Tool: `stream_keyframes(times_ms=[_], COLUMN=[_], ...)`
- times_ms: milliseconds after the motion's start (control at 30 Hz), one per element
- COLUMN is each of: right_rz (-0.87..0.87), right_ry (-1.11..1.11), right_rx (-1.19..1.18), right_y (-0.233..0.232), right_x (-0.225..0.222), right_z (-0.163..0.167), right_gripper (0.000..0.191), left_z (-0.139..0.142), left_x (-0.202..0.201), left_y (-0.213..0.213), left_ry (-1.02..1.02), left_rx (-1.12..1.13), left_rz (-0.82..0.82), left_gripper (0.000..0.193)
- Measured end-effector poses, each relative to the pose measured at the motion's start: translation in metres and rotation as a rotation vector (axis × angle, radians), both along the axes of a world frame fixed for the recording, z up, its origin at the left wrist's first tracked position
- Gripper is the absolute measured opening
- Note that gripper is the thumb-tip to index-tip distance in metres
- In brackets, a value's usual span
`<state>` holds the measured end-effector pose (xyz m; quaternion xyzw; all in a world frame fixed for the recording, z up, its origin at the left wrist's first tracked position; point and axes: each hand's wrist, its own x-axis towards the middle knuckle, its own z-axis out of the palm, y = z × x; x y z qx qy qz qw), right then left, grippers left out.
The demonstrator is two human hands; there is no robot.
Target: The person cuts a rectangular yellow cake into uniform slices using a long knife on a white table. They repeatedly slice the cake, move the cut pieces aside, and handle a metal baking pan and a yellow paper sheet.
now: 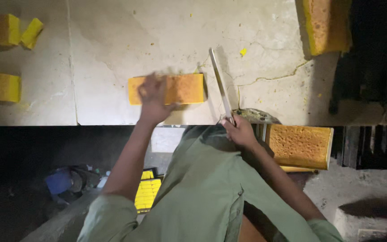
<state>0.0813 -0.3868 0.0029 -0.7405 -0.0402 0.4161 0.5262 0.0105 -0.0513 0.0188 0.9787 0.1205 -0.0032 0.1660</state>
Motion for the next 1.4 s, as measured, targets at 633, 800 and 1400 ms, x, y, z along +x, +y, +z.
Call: stream_keyframes(times_ms=[633,800,1400], right_rz=[0.065,0.147,0.075], right_ry=[-0.572,-0.654,-0.482], right_rx=[-0.454,-0.621,-0.509], right_y=[0.122,0.151,0.137], right_x=[-0.164,-0.116,-0.170], right_z=[0.004,0.017,-0.006], right_gripper=[0.058,0.040,0.036], left_z=[0.008,0.003,-0.012], left_x=[0.002,0.008,0.022], left_y=[0.020,0.006,0.002], left_ry=[-0.041,0.014,0.066], left_rx=[-0.031,0.009,0.006], left_rz=[-0.439,-0.348,-0.387], left_gripper=[0.099,0.074,0.075])
